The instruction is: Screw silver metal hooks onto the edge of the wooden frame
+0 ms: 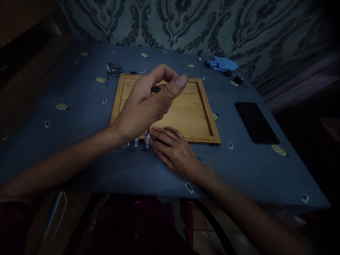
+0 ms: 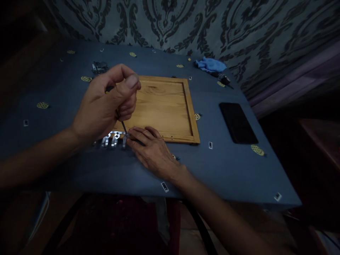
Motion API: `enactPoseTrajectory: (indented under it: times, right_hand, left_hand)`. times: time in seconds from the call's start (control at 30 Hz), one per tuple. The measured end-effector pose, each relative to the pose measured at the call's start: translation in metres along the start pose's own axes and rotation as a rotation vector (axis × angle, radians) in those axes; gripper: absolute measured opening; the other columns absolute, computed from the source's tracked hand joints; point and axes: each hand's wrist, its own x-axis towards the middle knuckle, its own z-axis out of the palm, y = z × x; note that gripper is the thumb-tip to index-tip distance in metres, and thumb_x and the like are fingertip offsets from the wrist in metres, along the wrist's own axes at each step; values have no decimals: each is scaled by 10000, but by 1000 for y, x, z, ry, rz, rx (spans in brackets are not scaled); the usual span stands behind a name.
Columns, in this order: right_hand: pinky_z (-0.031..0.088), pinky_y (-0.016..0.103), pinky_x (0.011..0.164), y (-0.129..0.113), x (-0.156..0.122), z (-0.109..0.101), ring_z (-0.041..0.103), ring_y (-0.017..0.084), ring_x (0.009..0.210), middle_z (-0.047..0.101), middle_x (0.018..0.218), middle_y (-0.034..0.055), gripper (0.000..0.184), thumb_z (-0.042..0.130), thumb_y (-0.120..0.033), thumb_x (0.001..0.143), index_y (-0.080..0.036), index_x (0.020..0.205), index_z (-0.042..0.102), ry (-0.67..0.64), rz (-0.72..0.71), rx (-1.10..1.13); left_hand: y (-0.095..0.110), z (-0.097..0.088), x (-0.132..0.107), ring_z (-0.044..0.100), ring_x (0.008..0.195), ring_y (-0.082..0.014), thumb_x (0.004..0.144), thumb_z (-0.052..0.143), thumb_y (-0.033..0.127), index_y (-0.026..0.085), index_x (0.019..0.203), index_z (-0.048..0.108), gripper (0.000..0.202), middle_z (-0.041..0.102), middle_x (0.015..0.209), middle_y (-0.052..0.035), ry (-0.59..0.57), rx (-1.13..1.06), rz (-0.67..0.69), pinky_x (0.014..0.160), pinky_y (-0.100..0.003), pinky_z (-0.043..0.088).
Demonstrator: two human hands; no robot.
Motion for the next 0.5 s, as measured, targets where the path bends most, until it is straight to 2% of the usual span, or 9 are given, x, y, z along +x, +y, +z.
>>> enactPoseTrajectory:
  times: [0.33, 0.5]
  right_hand:
    - [455, 490, 1133, -1, 0, 0, 568, 244, 1359, 661, 1406, 105, 296, 500, -188, 1018, -190, 1254, 679, -2, 0, 3]
    - [446, 495, 1144, -1, 0, 0, 547, 241, 1383, 646, 1426, 96, 313, 492, -183, 1022, -207, 1280, 667, -19, 10, 5]
  left_hand:
    - [-1, -1, 1, 197, 424, -64, 994, 525, 285, 209, 764, 488, 245, 306, 518, 100, -53, -39, 47, 411, -229, 197]
    - [-1, -3, 2, 203, 399, -58, 973, 510, 284, 216, 783, 494, 202, 306, 494, 99, -75, -11, 4, 423, -210, 235]
